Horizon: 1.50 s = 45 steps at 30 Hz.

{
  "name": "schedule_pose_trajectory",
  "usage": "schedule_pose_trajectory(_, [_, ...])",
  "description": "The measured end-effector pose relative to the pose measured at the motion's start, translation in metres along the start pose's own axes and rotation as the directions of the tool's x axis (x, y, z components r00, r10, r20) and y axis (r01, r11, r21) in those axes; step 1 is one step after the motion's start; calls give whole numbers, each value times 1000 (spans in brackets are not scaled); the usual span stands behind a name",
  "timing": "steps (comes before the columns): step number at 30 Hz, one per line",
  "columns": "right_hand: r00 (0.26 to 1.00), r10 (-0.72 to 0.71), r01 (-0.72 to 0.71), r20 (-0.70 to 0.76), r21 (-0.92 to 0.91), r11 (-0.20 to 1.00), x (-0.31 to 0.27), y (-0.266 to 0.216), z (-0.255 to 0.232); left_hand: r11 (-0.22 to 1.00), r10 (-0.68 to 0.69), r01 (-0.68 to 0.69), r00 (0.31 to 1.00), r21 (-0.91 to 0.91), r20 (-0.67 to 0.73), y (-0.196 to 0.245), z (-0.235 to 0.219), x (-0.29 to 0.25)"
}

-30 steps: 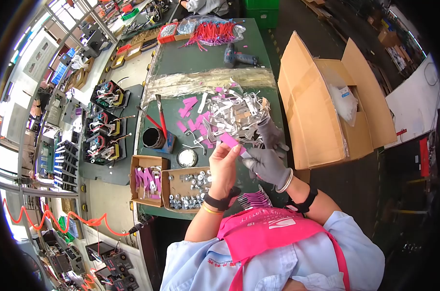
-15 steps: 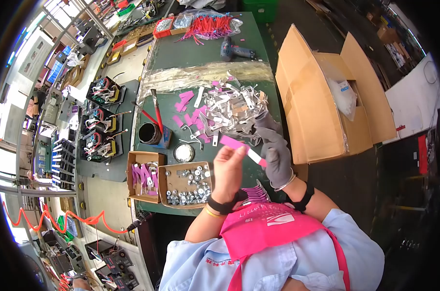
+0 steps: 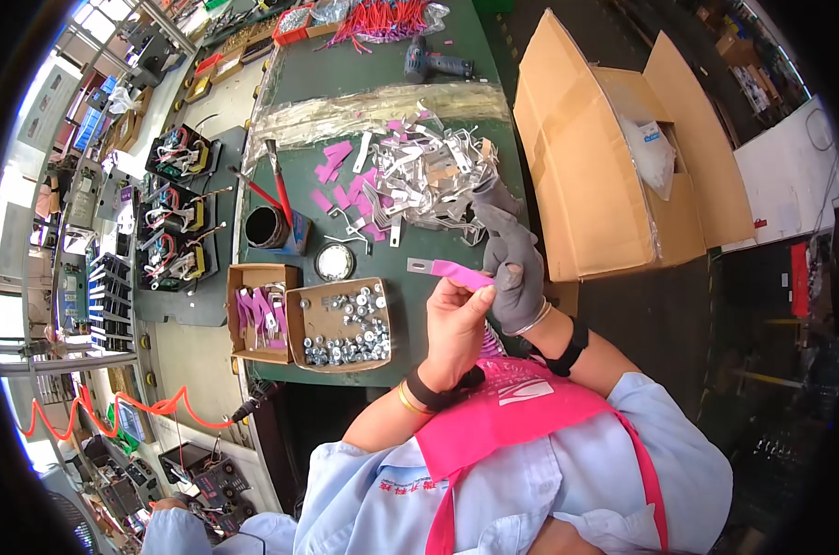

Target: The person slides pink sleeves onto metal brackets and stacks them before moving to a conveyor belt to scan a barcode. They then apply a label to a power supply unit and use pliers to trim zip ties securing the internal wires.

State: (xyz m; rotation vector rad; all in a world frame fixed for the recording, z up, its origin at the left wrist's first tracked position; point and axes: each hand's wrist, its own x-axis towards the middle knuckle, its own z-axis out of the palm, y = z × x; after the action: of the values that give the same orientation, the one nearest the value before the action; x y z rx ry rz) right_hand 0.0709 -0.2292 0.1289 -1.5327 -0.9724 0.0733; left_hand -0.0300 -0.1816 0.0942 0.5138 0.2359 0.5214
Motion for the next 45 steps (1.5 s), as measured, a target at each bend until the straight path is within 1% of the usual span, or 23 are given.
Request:
schedule_pose_trajectory(5, [972, 157, -153, 176, -34, 988, 2, -9, -7, 999, -34, 36, 995, 25, -88, 3, 5, -3])
schedule_pose_trajectory(7, [958, 122, -139, 260, 48, 989, 6, -1, -8, 985, -44, 57, 996, 165, -81, 10, -5, 2])
schedule_pose_trajectory(10, [945, -87, 104, 316, -39, 994, 8, 23, -4, 950, -16, 39, 997, 311, -75, 27, -11, 12])
schedule_pose_trajectory(12, [865, -91, 242, 494, -251, 937, 8, 23, -10, 853, -13, 72, 993, 517, -116, 24, -28, 11])
schedule_pose_trajectory(13, [829, 8, 183, 559, -286, 941, 2, 29, -9, 850, -58, 94, 995, 519, -86, 22, -34, 9])
schedule_pose_trajectory(17, [776, 239, -247, 584, -68, 967, -11, 37, 7, 811, -133, 210, 975, 545, -178, 21, -55, -2])
schedule_pose_trajectory(20, [761, 163, 33, 628, -288, 957, -27, 64, 16, 256, -92, 136, 989, 957, -116, 27, -69, -7])
schedule_pose_trajectory(21, [776, 149, 120, 613, -376, 919, -35, 69, 22, 197, -134, 141, 984, 970, -116, 27, -94, -5])
schedule_pose_trajectory(22, [734, 125, 263, 668, -448, 854, -46, 78, 28, 107, -108, 155, 984, 982, -144, 24, -130, -7])
schedule_pose_trajectory(24, [636, 107, 533, 765, -535, 655, -72, 101, 41, 192, -69, 280, 960, 940, -272, 45, -150, -8])
schedule_pose_trajectory(25, [577, 150, 572, 802, -529, 627, -86, 116, 48, 161, -24, 271, 962, 949, -271, 58, -149, -7])
schedule_pose_trajectory(28, [330, 374, 595, 867, -498, 631, -113, 127, 55, 132, 90, 202, 973, 971, -214, 89, -155, 6])
schedule_pose_trajectory(30, [315, 354, 538, 881, -472, 698, -118, 128, 49, 87, 121, 182, 974, 979, -192, 112, -149, 22])
schedule_pose_trajectory(32, [319, 352, 495, 880, -472, 729, -111, 124, 39, 149, 192, 109, 972, 983, -137, 127, -154, 43])
schedule_pose_trajectory(34, [247, 400, 495, 883, -470, 731, -106, 124, 41, 81, 258, 60, 963, 995, -79, 137, -165, 75])
schedule_pose_trajectory(36, [161, 434, 506, 887, -451, 735, -101, 119, 42, -43, 324, 108, 942, 993, -89, 136, -184, 110])
schedule_pose_trajectory(37, [193, 410, 487, 892, -449, 749, -100, 120, 41, -113, 340, 139, 936, 984, -93, 132, -189, 125])
schedule_pose_trajectory(38, [285, 365, 462, 886, -460, 758, -98, 119, 39, -181, 355, 171, 930, 969, -97, 124, -194, 139])
schedule_pose_trajectory(41, [519, 261, 352, 814, -482, 803, -94, 119, 32, -166, 276, 143, 957, 976, -93, 94, -208, 168])
schedule_pose_trajectory(42, [551, 247, 321, 797, -476, 819, -91, 118, 28, -326, 202, 158, 975, 932, -94, 86, -200, 169])
schedule_pose_trajectory(43, [583, 234, 289, 778, -468, 835, -86, 116, 24, -420, 32, 262, 961, 869, -275, 84, -175, 167])
schedule_pose_trajectory(44, [614, 224, 254, 757, -458, 852, -81, 114, 21, -561, 65, 230, 970, 795, -234, 66, -191, 170])
schedule_pose_trajectory(45, [630, 225, 225, 743, -451, 864, -76, 111, 18, -621, 97, 250, 965, 743, -244, 58, -180, 165])
